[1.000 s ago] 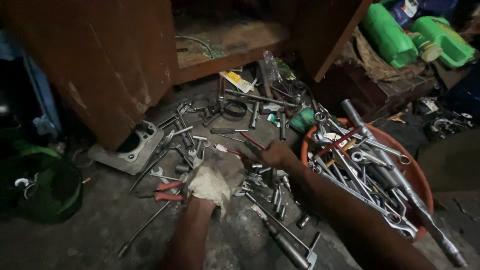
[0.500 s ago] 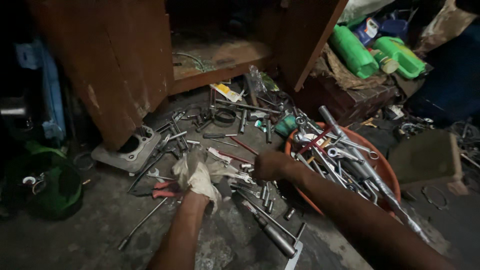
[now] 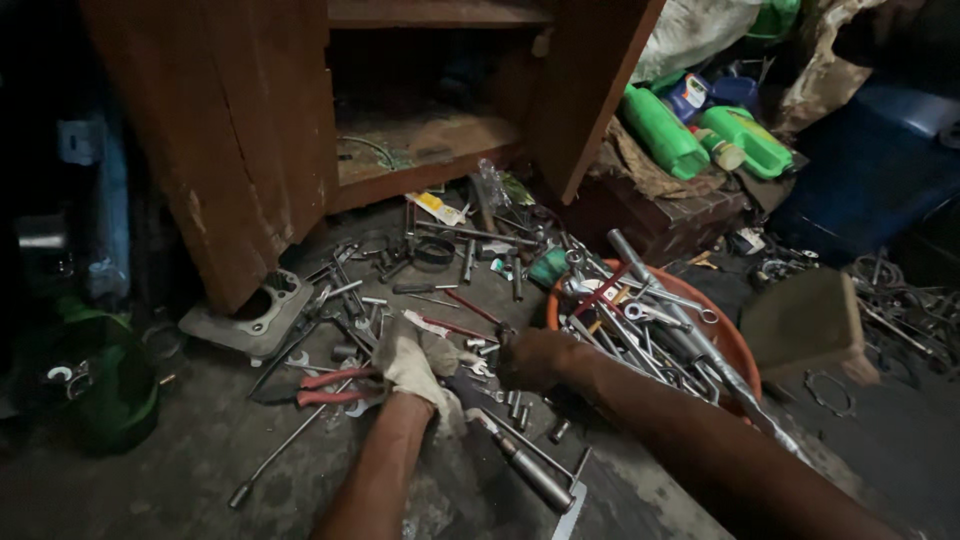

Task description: The person sits on the floor and wipes various metal tools, including wrenches and pliers, with a cloth. They pick up each tool from a scattered pile on the floor, clean it, and place it into a red plastic basin.

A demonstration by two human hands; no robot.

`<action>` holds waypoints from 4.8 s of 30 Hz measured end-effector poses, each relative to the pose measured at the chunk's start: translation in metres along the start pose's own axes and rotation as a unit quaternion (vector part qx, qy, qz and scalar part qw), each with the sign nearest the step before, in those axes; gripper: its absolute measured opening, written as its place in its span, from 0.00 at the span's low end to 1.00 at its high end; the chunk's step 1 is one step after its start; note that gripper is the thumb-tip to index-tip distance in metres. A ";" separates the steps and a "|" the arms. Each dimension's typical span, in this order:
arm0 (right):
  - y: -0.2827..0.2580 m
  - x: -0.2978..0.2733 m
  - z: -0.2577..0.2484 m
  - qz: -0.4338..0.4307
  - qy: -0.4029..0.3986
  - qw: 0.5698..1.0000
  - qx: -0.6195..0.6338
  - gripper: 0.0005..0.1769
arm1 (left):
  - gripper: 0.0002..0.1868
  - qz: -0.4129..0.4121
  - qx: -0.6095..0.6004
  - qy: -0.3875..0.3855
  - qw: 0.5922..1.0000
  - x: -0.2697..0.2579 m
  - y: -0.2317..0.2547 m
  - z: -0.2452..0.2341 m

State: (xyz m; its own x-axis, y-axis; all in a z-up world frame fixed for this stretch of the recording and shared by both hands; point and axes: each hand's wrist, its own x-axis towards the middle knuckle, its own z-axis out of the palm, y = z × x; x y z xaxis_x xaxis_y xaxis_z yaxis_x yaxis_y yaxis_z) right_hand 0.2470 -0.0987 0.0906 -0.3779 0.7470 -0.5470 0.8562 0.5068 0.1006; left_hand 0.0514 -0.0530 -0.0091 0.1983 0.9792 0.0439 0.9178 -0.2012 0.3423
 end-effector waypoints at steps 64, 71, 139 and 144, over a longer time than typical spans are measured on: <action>0.192 -0.121 0.088 0.302 0.335 0.836 0.313 0.30 | 0.22 0.227 0.295 -0.126 0.919 -0.028 -0.004 -0.066; 0.160 -0.124 0.067 0.363 0.174 0.900 0.168 0.18 | 0.23 0.218 0.348 -0.140 0.901 -0.038 0.001 -0.088; 0.021 0.041 0.005 0.077 0.127 0.851 0.505 0.33 | 0.32 0.067 -0.062 -0.027 0.995 -0.012 0.030 -0.021; 0.009 0.017 0.004 0.053 0.150 0.847 0.507 0.21 | 0.34 0.106 0.069 0.012 0.992 0.003 0.024 0.000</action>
State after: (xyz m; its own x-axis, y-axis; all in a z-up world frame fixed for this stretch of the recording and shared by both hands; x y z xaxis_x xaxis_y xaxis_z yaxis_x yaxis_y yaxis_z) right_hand 0.2499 -0.0831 0.0791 -0.2223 0.9182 -0.3279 0.6957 -0.0863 -0.7132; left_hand 0.0739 -0.0549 -0.0007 0.3854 0.9143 0.1249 0.8949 -0.4033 0.1912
